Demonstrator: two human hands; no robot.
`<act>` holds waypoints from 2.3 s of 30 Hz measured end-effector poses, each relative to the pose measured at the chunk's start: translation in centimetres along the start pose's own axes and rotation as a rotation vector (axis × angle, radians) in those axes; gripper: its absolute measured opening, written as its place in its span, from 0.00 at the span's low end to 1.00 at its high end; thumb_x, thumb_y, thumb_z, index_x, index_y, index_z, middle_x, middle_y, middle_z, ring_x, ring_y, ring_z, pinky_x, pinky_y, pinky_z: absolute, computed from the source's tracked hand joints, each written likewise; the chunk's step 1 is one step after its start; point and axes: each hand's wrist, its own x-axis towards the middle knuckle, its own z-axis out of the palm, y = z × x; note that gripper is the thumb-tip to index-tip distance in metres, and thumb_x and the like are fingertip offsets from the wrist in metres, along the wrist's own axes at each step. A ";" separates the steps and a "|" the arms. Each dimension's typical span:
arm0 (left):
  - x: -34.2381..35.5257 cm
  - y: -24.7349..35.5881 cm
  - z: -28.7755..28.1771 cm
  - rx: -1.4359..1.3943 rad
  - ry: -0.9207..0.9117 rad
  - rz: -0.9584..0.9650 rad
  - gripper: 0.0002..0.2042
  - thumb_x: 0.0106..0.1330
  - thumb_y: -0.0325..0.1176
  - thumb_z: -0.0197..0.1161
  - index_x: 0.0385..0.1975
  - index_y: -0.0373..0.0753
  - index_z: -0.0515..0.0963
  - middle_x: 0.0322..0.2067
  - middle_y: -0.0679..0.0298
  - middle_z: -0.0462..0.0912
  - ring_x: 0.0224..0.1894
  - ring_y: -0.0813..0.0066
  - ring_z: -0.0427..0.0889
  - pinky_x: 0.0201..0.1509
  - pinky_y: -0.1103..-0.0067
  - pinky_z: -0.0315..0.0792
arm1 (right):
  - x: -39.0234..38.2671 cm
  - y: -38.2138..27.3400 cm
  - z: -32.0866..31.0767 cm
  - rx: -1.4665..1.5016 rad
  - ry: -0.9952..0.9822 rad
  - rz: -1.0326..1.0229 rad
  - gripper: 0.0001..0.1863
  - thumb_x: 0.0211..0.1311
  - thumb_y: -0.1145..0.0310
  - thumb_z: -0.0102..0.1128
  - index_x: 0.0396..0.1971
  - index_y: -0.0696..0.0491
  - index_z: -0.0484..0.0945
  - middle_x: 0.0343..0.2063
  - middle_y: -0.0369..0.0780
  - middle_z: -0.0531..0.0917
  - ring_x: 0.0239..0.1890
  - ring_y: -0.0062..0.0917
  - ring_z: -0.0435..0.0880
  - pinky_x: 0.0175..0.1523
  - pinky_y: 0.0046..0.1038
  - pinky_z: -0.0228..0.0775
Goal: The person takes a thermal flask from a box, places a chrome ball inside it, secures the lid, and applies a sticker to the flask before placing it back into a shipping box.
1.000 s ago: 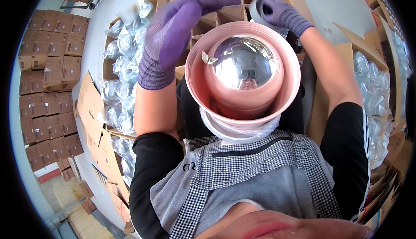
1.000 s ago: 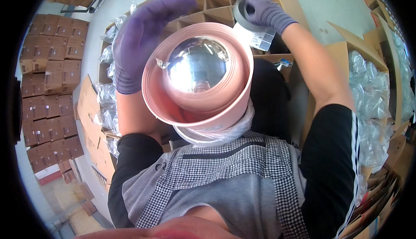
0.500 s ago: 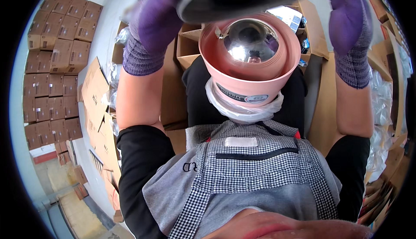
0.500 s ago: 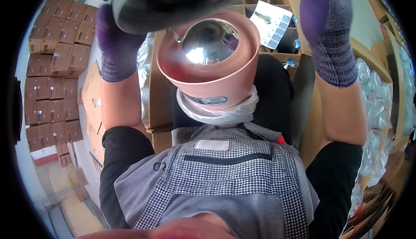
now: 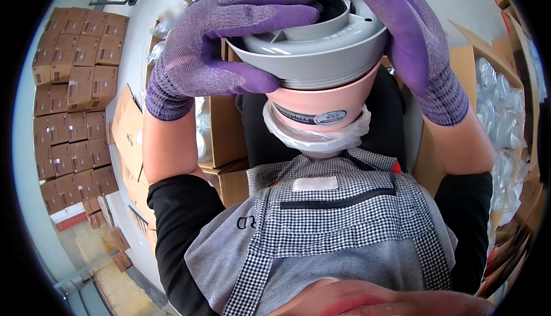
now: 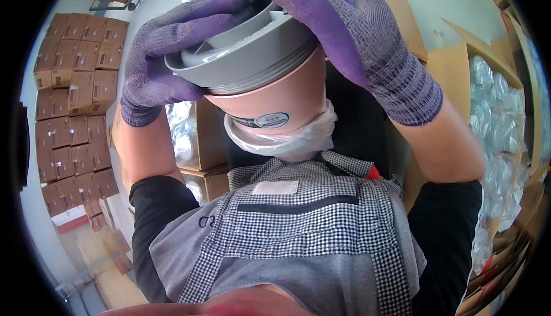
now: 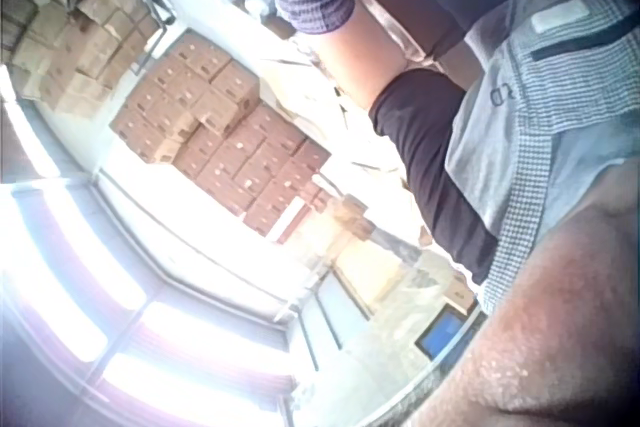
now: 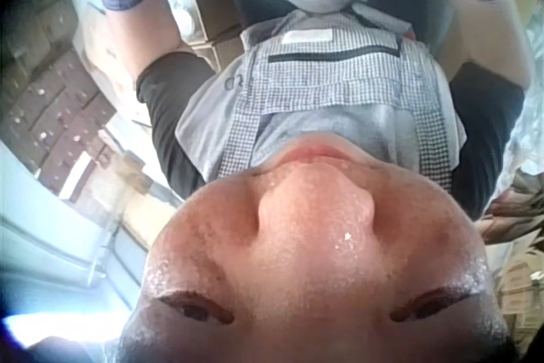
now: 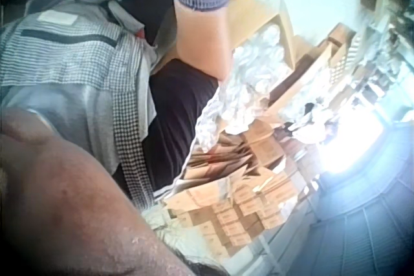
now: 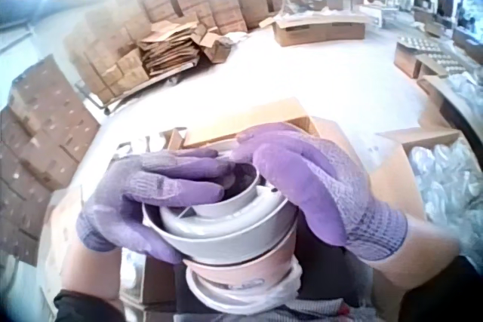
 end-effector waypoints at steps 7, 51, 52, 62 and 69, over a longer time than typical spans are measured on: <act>2.3 4.0 2.2 0.158 0.088 -0.229 0.40 0.47 0.55 0.76 0.56 0.30 0.81 0.57 0.46 0.82 0.64 0.49 0.78 0.71 0.60 0.68 | 0.6 7.6 0.7 0.685 -0.142 -0.078 0.21 0.70 0.63 0.51 0.53 0.64 0.80 0.56 0.50 0.82 0.60 0.38 0.79 0.70 0.34 0.66; -1.3 -9.3 10.1 -0.707 0.859 0.058 0.31 0.77 0.55 0.45 0.32 0.33 0.86 0.46 0.51 0.86 0.47 0.57 0.84 0.70 0.61 0.65 | 0.0 3.6 2.4 -0.134 0.038 -0.332 0.20 0.78 0.61 0.47 0.48 0.62 0.82 0.42 0.46 0.87 0.49 0.35 0.84 0.61 0.40 0.72; 0.2 -7.0 11.4 -1.209 0.838 0.018 0.30 0.77 0.55 0.45 0.35 0.33 0.84 0.43 0.54 0.86 0.47 0.61 0.83 0.66 0.63 0.69 | -0.2 2.8 2.6 -0.173 0.055 -0.330 0.21 0.79 0.61 0.46 0.49 0.62 0.82 0.42 0.46 0.87 0.49 0.35 0.84 0.60 0.38 0.72; 3.7 1.6 8.1 -0.087 0.780 -0.304 0.25 0.78 0.47 0.51 0.38 0.28 0.85 0.37 0.56 0.87 0.42 0.67 0.84 0.52 0.72 0.76 | 3.7 7.9 -0.1 0.258 -0.146 -0.177 0.22 0.78 0.61 0.44 0.42 0.61 0.85 0.39 0.47 0.88 0.45 0.33 0.86 0.59 0.39 0.74; -0.9 -4.9 8.5 -0.915 0.933 -0.466 0.22 0.78 0.46 0.51 0.40 0.31 0.84 0.42 0.57 0.86 0.49 0.66 0.83 0.60 0.72 0.74 | 1.7 -1.7 3.3 -0.404 -0.091 -0.296 0.17 0.76 0.62 0.52 0.44 0.60 0.84 0.37 0.48 0.88 0.43 0.33 0.89 0.48 0.32 0.79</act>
